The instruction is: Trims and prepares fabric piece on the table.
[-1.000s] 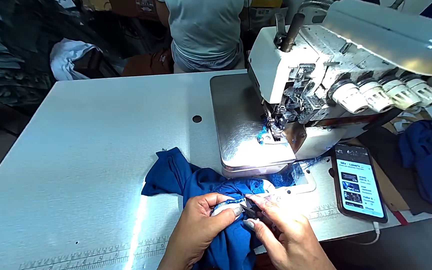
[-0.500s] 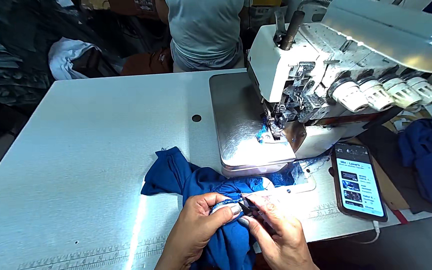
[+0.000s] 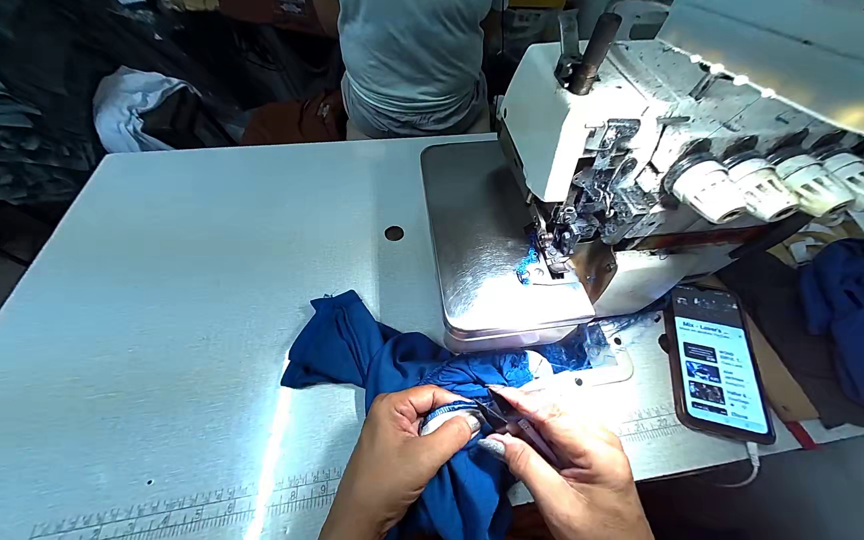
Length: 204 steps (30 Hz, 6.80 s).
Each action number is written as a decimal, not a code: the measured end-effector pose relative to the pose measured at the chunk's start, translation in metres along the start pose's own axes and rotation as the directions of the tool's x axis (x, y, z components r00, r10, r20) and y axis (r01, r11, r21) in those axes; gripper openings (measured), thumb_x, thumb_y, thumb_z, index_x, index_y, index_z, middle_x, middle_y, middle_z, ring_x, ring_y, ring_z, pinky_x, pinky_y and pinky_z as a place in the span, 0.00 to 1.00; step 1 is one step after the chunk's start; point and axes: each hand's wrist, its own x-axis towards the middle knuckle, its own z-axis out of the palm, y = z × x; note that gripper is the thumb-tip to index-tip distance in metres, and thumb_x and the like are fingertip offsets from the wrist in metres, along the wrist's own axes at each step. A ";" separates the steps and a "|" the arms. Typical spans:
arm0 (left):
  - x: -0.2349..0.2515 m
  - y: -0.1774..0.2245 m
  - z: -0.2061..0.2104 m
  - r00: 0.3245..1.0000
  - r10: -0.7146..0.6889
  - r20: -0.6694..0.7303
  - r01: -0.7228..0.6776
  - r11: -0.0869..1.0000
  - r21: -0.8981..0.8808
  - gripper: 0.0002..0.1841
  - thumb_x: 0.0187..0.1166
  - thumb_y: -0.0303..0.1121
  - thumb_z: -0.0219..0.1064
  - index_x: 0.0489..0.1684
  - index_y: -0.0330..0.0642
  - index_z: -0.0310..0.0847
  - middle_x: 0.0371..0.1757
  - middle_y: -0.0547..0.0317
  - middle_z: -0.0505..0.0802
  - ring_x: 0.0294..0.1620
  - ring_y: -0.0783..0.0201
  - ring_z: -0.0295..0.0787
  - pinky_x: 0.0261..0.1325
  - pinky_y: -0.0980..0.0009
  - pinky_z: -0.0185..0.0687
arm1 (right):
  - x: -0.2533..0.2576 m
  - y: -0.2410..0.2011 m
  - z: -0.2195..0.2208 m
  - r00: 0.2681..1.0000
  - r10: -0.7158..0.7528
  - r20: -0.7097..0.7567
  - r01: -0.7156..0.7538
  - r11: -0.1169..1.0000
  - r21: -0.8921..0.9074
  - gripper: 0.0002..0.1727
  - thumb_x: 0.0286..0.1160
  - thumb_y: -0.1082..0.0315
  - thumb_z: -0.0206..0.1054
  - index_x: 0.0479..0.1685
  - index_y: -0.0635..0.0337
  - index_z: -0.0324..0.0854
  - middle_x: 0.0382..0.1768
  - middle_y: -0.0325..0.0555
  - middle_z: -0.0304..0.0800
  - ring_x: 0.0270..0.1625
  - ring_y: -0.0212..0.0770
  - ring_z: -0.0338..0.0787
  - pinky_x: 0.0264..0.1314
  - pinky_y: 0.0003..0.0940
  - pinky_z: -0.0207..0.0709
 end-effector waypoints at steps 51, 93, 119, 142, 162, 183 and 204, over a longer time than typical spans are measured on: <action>0.003 -0.001 -0.002 0.996 0.037 0.075 -0.018 0.971 -0.239 0.03 0.63 0.24 0.75 0.28 0.43 0.95 0.32 0.65 0.94 0.35 0.77 0.90 0.43 0.80 0.88 | 0.015 0.013 -0.045 0.957 0.270 0.110 -0.266 0.963 -0.048 0.04 0.71 0.65 0.70 0.32 0.53 0.85 0.26 0.23 0.83 0.28 0.13 0.79 0.32 0.11 0.73; 0.007 -0.011 0.008 0.970 0.157 0.188 -0.202 0.945 0.257 0.08 0.66 0.37 0.73 0.19 0.47 0.89 0.26 0.75 0.89 0.30 0.87 0.81 0.34 0.87 0.75 | 0.031 -0.011 -0.030 0.907 -0.049 0.418 0.137 0.973 -0.185 0.12 0.85 0.66 0.57 0.42 0.62 0.83 0.36 0.44 0.85 0.43 0.29 0.85 0.48 0.20 0.78; 0.009 -0.004 -0.011 0.957 0.116 0.265 -0.135 0.989 0.053 0.01 0.63 0.32 0.78 0.26 0.47 0.93 0.29 0.75 0.92 0.33 0.86 0.86 0.36 0.87 0.81 | 0.047 -0.010 -0.086 0.881 -0.136 0.453 0.329 0.865 -0.379 0.16 0.84 0.53 0.61 0.56 0.48 0.90 0.52 0.36 0.87 0.53 0.22 0.84 0.55 0.15 0.79; 0.006 -0.008 -0.007 0.973 0.095 0.210 -0.132 0.977 0.168 0.06 0.60 0.38 0.80 0.27 0.50 0.90 0.25 0.76 0.89 0.28 0.85 0.83 0.31 0.87 0.78 | 0.022 -0.007 -0.021 0.952 -0.007 0.307 0.105 0.947 -0.304 0.11 0.79 0.62 0.65 0.35 0.59 0.89 0.31 0.39 0.89 0.36 0.23 0.86 0.40 0.17 0.78; 0.008 -0.007 -0.011 0.954 0.077 0.290 -0.128 0.978 0.162 0.07 0.63 0.38 0.76 0.18 0.50 0.87 0.22 0.79 0.85 0.26 0.89 0.77 0.27 0.89 0.70 | 0.023 0.003 -0.013 0.838 -0.454 0.301 0.543 0.743 -0.391 0.07 0.79 0.72 0.63 0.40 0.60 0.88 0.34 0.46 0.88 0.40 0.34 0.87 0.46 0.20 0.79; 0.007 -0.015 -0.014 0.911 0.271 0.312 -0.290 0.957 0.016 0.07 0.74 0.37 0.76 0.35 0.43 0.94 0.37 0.70 0.94 0.41 0.81 0.88 0.45 0.84 0.84 | 0.024 -0.012 -0.038 0.943 0.028 0.331 0.060 0.965 -0.253 0.14 0.86 0.60 0.58 0.39 0.59 0.85 0.31 0.36 0.86 0.38 0.18 0.83 0.43 0.13 0.74; -0.002 0.002 -0.021 0.980 0.070 0.184 -0.089 0.991 0.098 0.04 0.68 0.35 0.78 0.34 0.47 0.93 0.33 0.73 0.93 0.35 0.82 0.88 0.40 0.85 0.84 | 0.014 0.028 -0.045 0.999 -0.001 0.034 0.008 0.974 -0.228 0.11 0.80 0.61 0.65 0.32 0.56 0.85 0.29 0.30 0.84 0.35 0.15 0.82 0.39 0.10 0.76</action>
